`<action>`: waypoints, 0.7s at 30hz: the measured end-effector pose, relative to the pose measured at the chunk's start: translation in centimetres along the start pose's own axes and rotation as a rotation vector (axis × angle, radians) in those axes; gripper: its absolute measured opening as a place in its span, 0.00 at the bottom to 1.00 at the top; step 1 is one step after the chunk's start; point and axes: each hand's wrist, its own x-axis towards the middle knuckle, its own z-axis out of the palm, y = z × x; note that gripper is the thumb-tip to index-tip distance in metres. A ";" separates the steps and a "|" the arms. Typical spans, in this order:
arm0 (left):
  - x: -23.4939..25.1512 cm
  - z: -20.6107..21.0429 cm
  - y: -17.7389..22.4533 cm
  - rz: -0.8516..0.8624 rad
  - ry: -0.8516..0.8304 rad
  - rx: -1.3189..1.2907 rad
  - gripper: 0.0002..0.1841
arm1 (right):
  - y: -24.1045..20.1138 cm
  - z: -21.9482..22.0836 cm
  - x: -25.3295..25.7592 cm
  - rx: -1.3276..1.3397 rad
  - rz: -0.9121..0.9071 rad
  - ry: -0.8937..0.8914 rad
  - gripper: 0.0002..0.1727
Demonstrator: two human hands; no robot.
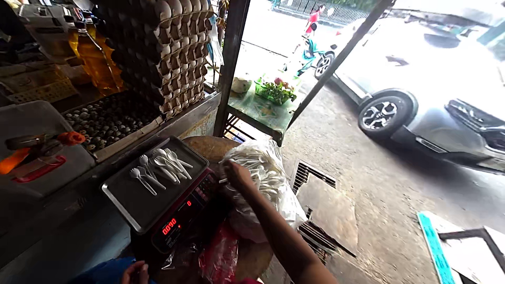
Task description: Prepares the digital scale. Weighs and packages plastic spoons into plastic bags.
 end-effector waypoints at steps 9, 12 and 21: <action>7.8 19.0 13.6 0.655 -0.486 0.369 0.17 | 10.6 -0.4 -1.3 0.049 0.423 0.003 0.37; 9.8 24.5 15.8 0.574 -0.713 0.677 0.23 | 12.3 -0.9 -1.6 0.285 0.357 0.021 0.38; 6.8 25.2 16.8 0.369 -0.448 0.359 0.19 | 17.0 -2.6 -5.4 1.439 0.071 0.308 0.15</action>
